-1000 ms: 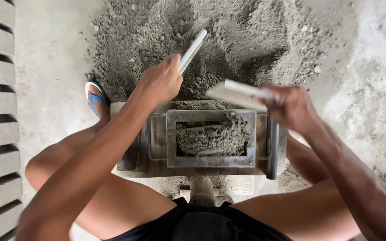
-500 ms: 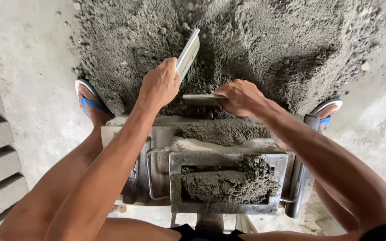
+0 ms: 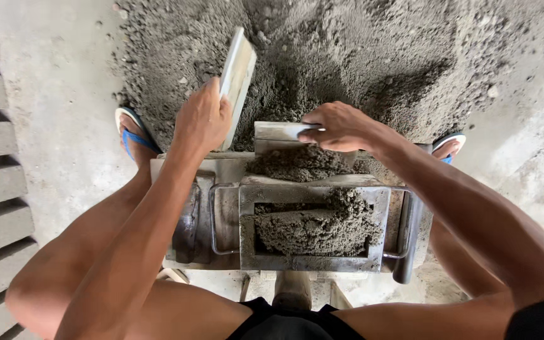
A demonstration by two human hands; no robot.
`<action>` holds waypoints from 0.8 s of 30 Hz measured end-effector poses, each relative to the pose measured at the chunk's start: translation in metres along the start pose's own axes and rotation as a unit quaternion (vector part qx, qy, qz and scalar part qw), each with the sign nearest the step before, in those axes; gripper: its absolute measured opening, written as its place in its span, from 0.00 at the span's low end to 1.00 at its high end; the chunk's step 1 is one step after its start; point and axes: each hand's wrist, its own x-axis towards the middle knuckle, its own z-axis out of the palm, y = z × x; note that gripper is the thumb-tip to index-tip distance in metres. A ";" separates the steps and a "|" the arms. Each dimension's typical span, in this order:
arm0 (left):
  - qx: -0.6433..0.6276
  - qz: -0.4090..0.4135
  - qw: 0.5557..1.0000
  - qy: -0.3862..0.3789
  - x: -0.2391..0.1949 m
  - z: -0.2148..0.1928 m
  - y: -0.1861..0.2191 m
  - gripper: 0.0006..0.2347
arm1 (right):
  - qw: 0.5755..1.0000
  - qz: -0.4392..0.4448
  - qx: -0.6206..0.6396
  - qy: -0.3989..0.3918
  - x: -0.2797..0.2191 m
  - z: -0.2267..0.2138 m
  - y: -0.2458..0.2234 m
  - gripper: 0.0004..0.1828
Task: The person scoops cement into a metal mold, levels it with a trowel, and then flips the mold to release a formed brick. This process is repeated multiple times, with the finished bricks being stacked nearby.
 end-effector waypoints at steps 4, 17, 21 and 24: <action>-0.030 -0.059 0.998 0.017 -0.040 -0.037 0.026 0.19 | 0.999 -0.029 -0.009 0.014 -0.014 -0.009 -0.015 0.12; 0.033 -0.046 0.998 0.002 -0.184 0.021 0.099 0.16 | 0.941 -0.057 -0.232 0.242 -0.173 0.081 -0.109 0.21; 0.091 -0.032 0.995 -0.012 -0.183 0.043 0.093 0.17 | 0.907 -0.078 -0.300 0.286 -0.189 0.102 -0.090 0.21; 0.071 -0.039 0.996 -0.048 -0.187 0.051 0.094 0.20 | 0.869 -0.025 -0.367 0.330 -0.203 0.103 -0.081 0.21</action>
